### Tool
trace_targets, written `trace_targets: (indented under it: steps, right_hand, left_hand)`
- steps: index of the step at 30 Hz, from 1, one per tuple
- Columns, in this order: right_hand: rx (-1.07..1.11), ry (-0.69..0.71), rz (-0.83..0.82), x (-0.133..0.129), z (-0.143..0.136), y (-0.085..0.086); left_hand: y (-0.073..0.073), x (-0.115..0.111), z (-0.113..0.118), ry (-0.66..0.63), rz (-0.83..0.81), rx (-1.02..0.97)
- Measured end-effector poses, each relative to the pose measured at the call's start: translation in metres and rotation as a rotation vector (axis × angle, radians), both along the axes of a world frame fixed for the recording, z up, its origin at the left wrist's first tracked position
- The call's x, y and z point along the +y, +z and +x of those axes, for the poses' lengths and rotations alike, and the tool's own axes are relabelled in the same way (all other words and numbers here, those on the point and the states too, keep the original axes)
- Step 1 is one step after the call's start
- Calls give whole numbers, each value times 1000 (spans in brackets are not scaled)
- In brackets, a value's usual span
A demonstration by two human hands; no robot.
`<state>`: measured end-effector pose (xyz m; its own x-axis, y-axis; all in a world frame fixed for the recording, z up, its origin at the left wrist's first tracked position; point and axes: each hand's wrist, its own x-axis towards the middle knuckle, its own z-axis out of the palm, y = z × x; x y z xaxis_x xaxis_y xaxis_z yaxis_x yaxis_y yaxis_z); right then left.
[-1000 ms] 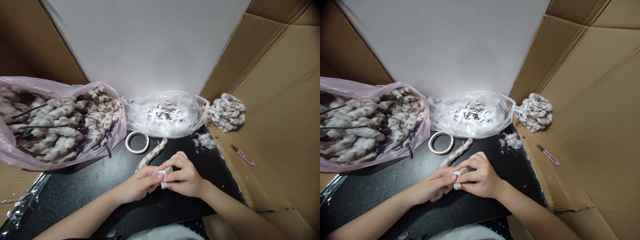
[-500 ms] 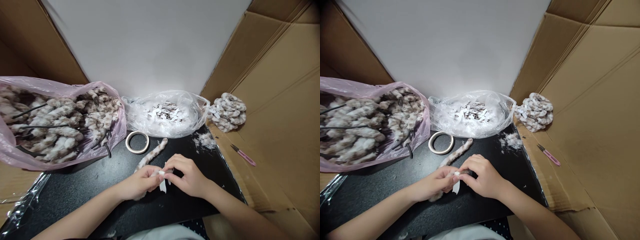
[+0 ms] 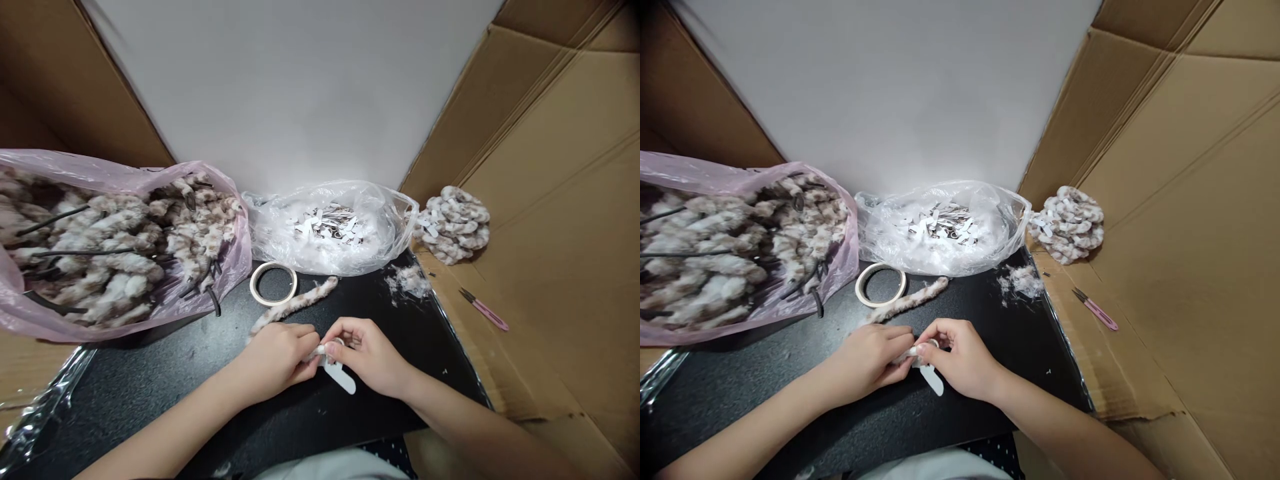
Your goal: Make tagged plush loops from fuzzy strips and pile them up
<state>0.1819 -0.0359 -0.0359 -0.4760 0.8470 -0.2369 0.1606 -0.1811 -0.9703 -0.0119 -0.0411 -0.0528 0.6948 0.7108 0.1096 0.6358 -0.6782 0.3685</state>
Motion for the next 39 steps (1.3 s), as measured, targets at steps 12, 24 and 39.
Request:
trace_targets:
  steps: [12,24,39]
  right_hand:
    - [71,-72,-289,-2,-7,-3]
    - [221,-99,-512,-1,-7,-4]
    - [27,-132,-42,1,-5,6]
  left_hand:
    - [0,-2,-5,-31,540,-12]
    - [-9,-8,-3,220,400,-246]
    - [3,0,-5,364,-1088,-874]
